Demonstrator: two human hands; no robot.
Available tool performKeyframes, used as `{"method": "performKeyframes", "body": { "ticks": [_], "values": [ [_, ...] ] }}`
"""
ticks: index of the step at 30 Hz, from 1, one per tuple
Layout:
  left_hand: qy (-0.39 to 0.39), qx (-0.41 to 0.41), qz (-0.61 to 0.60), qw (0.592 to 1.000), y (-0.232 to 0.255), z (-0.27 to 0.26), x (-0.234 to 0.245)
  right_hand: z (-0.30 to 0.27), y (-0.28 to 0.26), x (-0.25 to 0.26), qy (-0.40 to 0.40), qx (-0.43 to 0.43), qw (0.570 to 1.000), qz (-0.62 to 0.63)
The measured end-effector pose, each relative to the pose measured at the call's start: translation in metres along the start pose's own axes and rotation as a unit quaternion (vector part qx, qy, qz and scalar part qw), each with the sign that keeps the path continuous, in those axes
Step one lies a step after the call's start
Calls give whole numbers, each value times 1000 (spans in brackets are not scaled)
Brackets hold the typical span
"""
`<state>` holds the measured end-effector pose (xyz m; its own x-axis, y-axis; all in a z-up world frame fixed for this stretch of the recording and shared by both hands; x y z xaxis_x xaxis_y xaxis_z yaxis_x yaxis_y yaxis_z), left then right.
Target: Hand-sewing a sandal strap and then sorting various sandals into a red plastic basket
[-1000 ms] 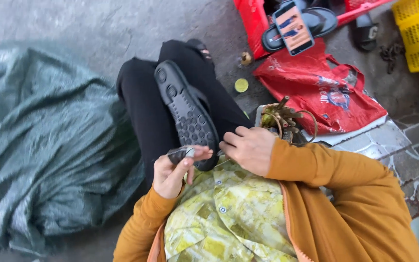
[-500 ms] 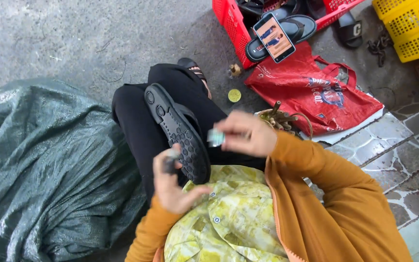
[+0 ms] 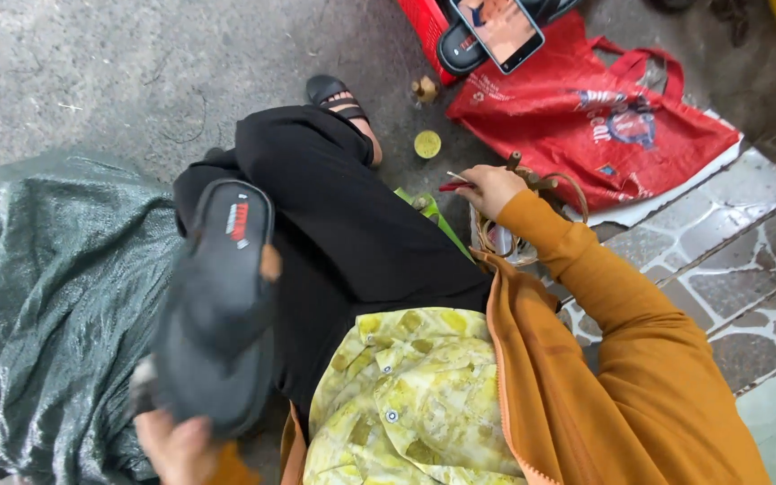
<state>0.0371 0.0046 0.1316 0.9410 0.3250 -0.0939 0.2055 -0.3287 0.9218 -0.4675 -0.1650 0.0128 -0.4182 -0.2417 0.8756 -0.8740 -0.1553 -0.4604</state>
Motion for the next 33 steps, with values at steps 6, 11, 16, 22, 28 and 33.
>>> {"method": "performKeyframes", "body": {
  "ticks": [6, 11, 16, 22, 28, 33],
  "values": [
    [-11, 17, -134, 991, -24, 40, -9, 0, 7, -35, -72, -34, 997, -22],
    [-9, 21, -83, 996, -29, 80, -45, 0, 3, -36, -76, -17, 997, -22],
    [20, 16, 103, 994, -17, 97, -66, -3, -13, -24, 12, 29, 1000, 2],
    [21, 6, 102, 995, -22, 96, -68, 7, -19, -33, -17, 30, 999, -39],
    [28, -9, 94, 995, -25, 95, -65, 15, -6, -70, -65, 15, 996, -57],
    [30, -22, 67, 997, -13, 90, -85, 17, -2, -84, -30, 15, 999, -26]
  ]
}}
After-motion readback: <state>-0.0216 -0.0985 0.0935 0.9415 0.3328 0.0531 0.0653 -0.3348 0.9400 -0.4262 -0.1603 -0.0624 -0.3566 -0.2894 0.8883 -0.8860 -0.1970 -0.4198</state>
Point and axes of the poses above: each hand's wrist, its own z-axis towards the middle knuckle, its own x-axis out of the back of the hand, y = z × x, the point moved 7 cm from there along z, towards the middle knuckle, and after that the axes turned 5 degrees about x, right-handed, at the moved point
